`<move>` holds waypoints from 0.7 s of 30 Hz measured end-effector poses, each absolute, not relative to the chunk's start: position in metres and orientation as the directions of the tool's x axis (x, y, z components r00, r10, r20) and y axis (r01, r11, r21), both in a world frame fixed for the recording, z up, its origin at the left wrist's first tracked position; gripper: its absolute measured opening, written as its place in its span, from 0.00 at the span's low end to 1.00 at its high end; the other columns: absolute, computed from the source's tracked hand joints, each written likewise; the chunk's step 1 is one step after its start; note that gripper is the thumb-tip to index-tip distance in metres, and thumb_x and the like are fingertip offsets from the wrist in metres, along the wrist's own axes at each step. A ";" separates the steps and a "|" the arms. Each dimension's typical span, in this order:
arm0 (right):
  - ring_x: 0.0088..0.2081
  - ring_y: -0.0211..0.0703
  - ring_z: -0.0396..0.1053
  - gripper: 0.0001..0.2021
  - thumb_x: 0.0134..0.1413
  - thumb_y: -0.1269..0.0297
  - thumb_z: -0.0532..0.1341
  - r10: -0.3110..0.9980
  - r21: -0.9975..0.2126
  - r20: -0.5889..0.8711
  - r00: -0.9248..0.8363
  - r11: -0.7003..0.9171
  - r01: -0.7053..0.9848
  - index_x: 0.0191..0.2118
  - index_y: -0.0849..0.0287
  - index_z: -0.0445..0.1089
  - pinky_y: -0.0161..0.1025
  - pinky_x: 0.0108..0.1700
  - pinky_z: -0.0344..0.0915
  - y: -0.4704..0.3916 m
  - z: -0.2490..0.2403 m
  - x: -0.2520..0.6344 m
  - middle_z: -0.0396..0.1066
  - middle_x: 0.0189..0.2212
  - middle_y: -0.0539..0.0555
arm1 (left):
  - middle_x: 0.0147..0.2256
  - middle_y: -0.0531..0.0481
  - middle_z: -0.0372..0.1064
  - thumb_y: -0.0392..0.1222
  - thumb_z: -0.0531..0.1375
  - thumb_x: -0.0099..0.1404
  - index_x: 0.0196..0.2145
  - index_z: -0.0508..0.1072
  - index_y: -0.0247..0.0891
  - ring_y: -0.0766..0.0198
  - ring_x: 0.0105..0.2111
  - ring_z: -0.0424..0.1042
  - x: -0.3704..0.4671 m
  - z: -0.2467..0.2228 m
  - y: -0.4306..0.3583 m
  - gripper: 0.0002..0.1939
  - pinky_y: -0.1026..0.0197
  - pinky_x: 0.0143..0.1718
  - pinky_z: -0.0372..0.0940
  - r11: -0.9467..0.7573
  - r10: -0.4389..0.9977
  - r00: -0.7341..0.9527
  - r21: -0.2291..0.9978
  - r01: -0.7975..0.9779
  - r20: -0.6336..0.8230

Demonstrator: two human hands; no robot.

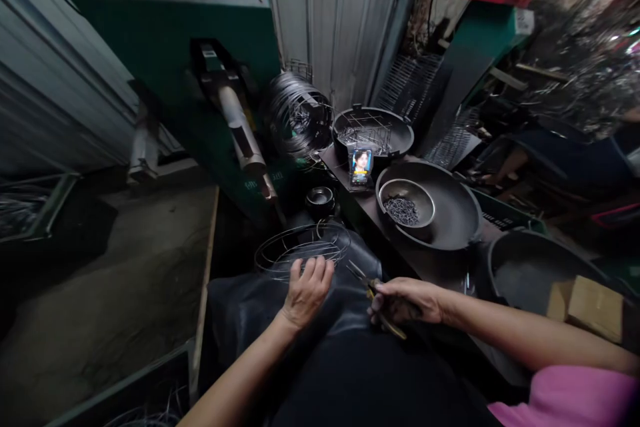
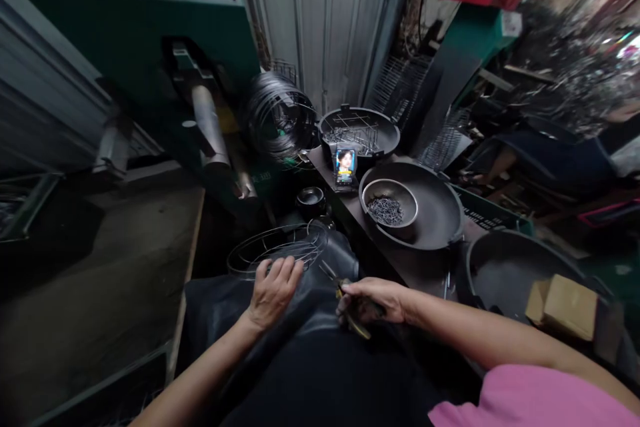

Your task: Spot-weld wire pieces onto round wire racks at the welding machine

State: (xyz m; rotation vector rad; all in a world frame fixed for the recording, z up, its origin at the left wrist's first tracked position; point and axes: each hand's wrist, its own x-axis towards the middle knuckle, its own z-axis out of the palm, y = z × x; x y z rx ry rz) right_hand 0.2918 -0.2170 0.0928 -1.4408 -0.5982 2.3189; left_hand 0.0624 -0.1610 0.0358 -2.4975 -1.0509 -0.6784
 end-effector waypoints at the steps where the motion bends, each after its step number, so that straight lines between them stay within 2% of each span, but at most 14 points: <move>1: 0.34 0.41 0.71 0.19 0.47 0.52 0.62 0.490 -0.520 -0.762 -0.423 -0.853 -0.051 0.30 0.68 0.70 0.33 0.33 0.63 -0.217 0.095 0.292 0.73 0.30 0.59 | 0.39 0.43 0.69 0.30 0.52 0.62 0.42 0.70 0.36 0.58 0.39 0.66 0.065 0.035 -0.163 0.12 0.50 0.48 0.52 -0.679 0.558 0.621 -0.127 0.723 0.550; 9: 0.24 0.32 0.66 0.17 0.46 0.54 0.62 0.440 -0.490 -0.816 -0.375 -0.871 0.045 0.28 0.68 0.71 0.25 0.19 0.54 -0.211 0.103 0.289 0.73 0.28 0.57 | 0.39 0.45 0.70 0.31 0.53 0.62 0.40 0.71 0.36 0.59 0.39 0.67 0.079 0.027 -0.173 0.11 0.49 0.51 0.48 -0.703 0.531 0.645 -0.139 0.698 0.550; 16: 0.19 0.27 0.59 0.16 0.46 0.56 0.62 0.449 -0.502 -0.839 -0.308 -0.857 0.117 0.27 0.67 0.70 0.25 0.17 0.50 -0.209 0.109 0.286 0.71 0.26 0.55 | 0.40 0.44 0.70 0.30 0.52 0.62 0.41 0.70 0.36 0.58 0.40 0.67 0.081 0.026 -0.177 0.12 0.50 0.51 0.49 -0.722 0.543 0.657 -0.110 0.684 0.523; 21: 0.19 0.30 0.62 0.11 0.47 0.60 0.61 0.472 -0.504 -0.849 -0.238 -0.858 0.098 0.24 0.64 0.66 0.26 0.19 0.53 -0.207 0.108 0.279 0.69 0.22 0.50 | 0.40 0.43 0.70 0.29 0.52 0.62 0.40 0.70 0.36 0.58 0.40 0.67 0.085 0.029 -0.179 0.11 0.50 0.50 0.51 -0.727 0.543 0.642 -0.080 0.682 0.542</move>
